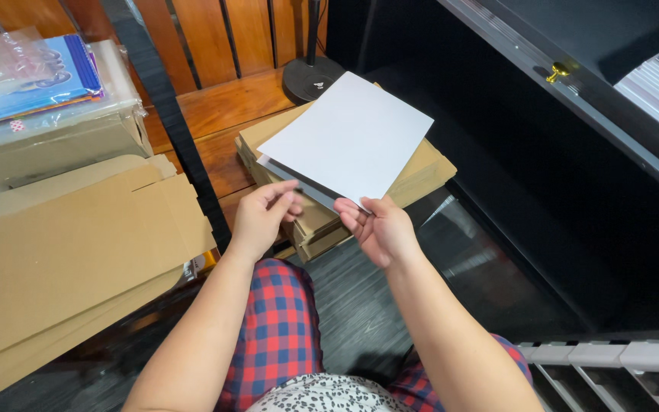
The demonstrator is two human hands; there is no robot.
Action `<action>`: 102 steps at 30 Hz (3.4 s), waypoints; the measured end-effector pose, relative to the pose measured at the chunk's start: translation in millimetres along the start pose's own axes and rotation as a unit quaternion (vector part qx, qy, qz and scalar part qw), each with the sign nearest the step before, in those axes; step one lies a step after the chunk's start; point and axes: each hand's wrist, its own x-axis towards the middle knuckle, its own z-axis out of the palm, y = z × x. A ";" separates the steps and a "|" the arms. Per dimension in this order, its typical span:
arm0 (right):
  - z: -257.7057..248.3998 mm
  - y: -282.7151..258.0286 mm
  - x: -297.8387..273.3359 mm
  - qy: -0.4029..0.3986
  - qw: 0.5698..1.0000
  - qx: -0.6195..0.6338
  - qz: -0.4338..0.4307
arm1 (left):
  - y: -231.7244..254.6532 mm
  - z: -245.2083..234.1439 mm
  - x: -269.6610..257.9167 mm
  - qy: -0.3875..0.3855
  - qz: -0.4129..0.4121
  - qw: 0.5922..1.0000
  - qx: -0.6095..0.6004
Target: The person repeatedly picks up sheets of white paper from a cardboard box on the floor and places them onto a stack on a black shelf. The person handles the papers by hand, moving them from the box to the shelf in a repetitive manner.
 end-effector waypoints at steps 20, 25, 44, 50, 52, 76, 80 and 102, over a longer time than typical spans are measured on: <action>-1.4 -15.1 -26.0 0.019 0.976 -0.208 -0.063 | -8.9 -18.0 81.1 0.019 -0.231 0.964 -0.128; 4.0 -18.0 -32.2 0.038 0.973 -0.214 -0.075 | -8.4 -20.5 78.6 0.038 -0.216 0.969 -0.111; -30.9 -40.8 -30.4 0.046 0.982 -0.170 -0.064 | -23.2 -23.3 61.3 -0.041 -0.131 0.990 0.033; -35.4 -40.2 -31.1 0.033 0.986 -0.149 -0.069 | -24.2 -11.0 63.1 -0.006 -0.160 0.986 -0.056; -37.0 -40.6 -30.9 0.032 0.987 -0.142 -0.071 | -20.0 -8.3 60.2 0.009 -0.165 0.982 -0.088; -31.1 -47.4 -40.9 0.072 0.975 -0.168 -0.127 | 27.8 7.1 27.9 -0.006 -0.131 0.978 -0.163; -27.2 -61.9 -52.0 0.050 0.979 -0.142 -0.135 | 33.7 1.9 25.0 -0.048 -0.096 0.977 -0.187; -13.9 -210.6 -189.5 0.019 0.952 -0.063 -0.298 | 203.6 105.6 -4.8 -0.172 0.082 0.940 -0.284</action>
